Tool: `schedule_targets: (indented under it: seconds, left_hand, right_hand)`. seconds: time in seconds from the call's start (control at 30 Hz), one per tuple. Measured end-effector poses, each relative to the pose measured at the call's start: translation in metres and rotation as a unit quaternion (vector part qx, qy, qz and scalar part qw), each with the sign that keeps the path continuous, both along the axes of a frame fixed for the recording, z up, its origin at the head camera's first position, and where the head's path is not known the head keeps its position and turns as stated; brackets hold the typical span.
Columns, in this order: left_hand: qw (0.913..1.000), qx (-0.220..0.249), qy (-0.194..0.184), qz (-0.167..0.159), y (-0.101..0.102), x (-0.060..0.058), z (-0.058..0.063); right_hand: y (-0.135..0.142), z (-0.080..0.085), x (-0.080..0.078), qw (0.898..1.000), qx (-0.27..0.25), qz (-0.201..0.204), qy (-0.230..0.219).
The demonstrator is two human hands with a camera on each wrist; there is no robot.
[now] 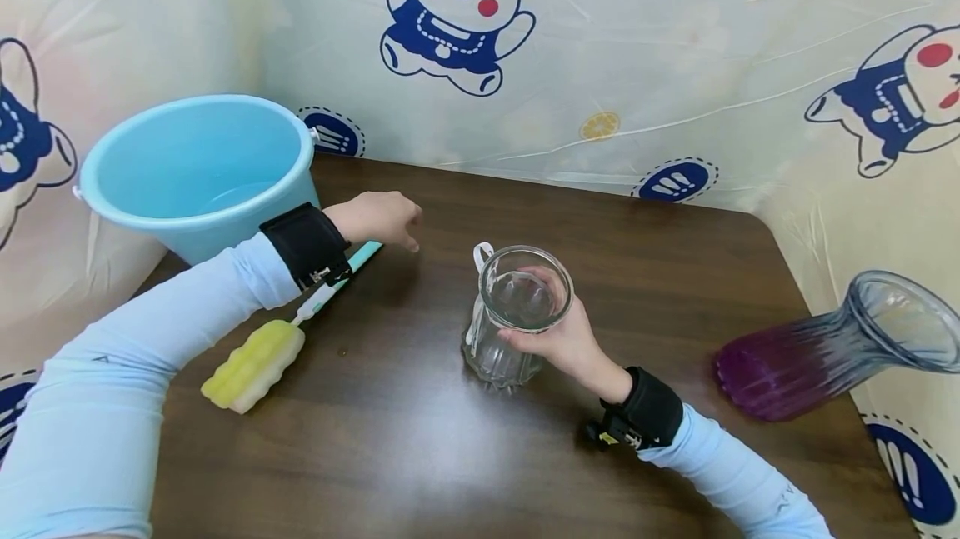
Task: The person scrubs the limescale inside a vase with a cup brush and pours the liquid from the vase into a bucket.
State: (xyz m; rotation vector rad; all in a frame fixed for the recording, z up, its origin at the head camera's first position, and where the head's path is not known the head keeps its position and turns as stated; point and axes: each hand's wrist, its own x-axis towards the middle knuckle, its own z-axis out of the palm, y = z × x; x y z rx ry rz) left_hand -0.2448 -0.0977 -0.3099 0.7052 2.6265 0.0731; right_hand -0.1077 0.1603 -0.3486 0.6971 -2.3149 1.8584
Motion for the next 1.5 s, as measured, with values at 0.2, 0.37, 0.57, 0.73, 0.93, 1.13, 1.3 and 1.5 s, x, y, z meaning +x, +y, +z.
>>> schedule_targets:
  seconds: [0.2,0.37,0.57,0.73,0.93,1.13,1.3,1.5]
  left_hand:
    - [0.9987,0.033,-0.003,0.038,-0.010,-0.012,-0.011]
    - [0.9957,0.039,-0.015,0.083,-0.020,-0.021,-0.021]
    - [0.9852,0.057,-0.054,0.152,-0.030,-0.030,-0.034]
    - [0.9750,0.045,-0.113,0.186,-0.037,-0.033,-0.045]
    - [0.9669,0.032,-0.140,0.211,-0.044,-0.034,-0.054]
    - [0.9666,0.024,-0.127,0.221,-0.047,-0.034,-0.059]
    - [0.9628,0.035,-0.131,0.234,-0.045,-0.032,-0.055]
    - [0.9658,0.064,-0.133,0.214,-0.043,-0.027,-0.046]
  right_hand:
    - [0.000,0.000,0.001,1.000,0.001,-0.001,0.009]
    - [-0.001,-0.001,0.001,1.000,0.005,-0.003,0.007]
    - [0.000,0.000,0.001,1.000,-0.001,0.000,0.009]
    - [0.000,0.000,0.001,1.000,0.002,0.000,0.008]
    - [0.001,-0.001,0.000,1.000,0.004,0.001,0.007]
    - [0.000,-0.002,0.000,1.000,0.003,0.002,0.008]
    - [0.000,-0.001,0.000,1.000,0.003,0.000,0.008]
    - [0.001,-0.001,0.000,1.000,-0.006,0.005,0.009]
